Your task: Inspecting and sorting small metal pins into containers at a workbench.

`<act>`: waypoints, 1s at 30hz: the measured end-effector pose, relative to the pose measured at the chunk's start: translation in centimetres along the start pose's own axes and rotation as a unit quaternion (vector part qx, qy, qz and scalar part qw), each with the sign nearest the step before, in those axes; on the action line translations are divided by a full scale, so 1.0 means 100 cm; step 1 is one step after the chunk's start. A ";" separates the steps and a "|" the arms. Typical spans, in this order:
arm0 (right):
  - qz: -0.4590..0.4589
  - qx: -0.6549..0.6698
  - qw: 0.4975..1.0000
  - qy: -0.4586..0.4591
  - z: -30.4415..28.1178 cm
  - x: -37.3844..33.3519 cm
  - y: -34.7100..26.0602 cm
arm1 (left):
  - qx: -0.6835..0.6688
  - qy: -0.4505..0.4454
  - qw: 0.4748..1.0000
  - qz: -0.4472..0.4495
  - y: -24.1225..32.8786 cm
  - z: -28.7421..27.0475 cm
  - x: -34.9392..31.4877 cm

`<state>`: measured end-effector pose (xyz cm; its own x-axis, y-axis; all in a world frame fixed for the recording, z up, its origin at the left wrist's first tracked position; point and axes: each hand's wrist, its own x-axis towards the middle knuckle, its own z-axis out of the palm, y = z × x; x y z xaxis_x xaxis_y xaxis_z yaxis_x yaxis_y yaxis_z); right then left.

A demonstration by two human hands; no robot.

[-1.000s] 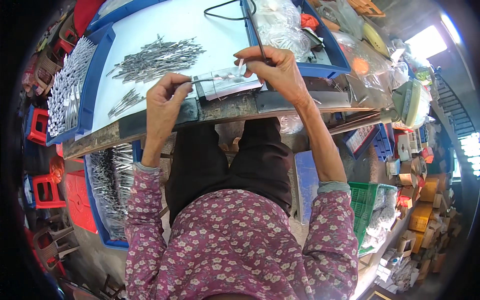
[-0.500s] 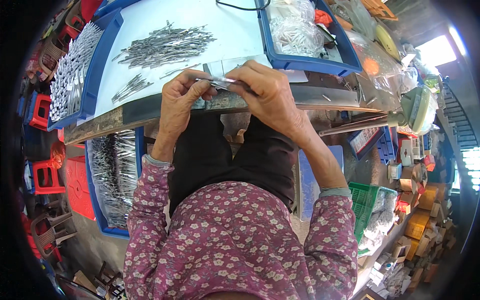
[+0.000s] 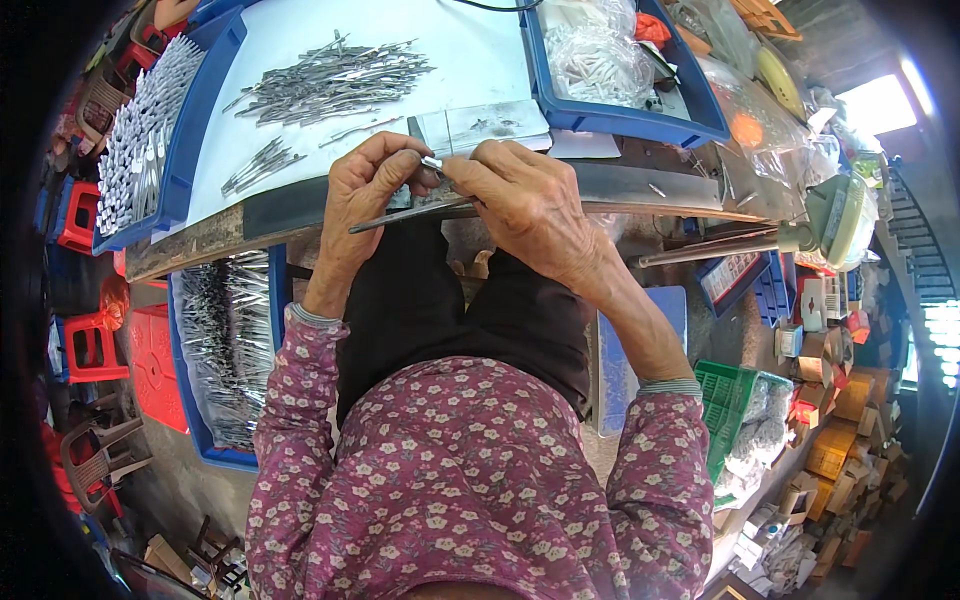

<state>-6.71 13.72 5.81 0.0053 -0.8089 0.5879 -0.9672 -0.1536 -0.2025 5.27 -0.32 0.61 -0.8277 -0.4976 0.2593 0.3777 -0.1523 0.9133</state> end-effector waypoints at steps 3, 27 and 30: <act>-0.003 -0.015 1.000 -0.011 0.000 -0.001 0.000 | -0.005 0.000 1.000 -0.004 -0.001 0.001 0.000; 0.055 -0.022 0.998 -0.038 0.016 0.004 0.088 | 0.423 0.136 0.885 0.137 -0.036 0.017 0.040; 0.109 0.034 0.993 -0.005 0.020 0.007 0.088 | 0.465 0.144 0.857 0.167 -0.041 0.016 0.038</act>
<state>-14.69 10.73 2.90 -0.1997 -0.8325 0.5167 -0.9265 -0.0112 -0.3762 -0.10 -0.25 -1.62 -0.5502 -0.5924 0.5885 -0.0324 0.7194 0.6938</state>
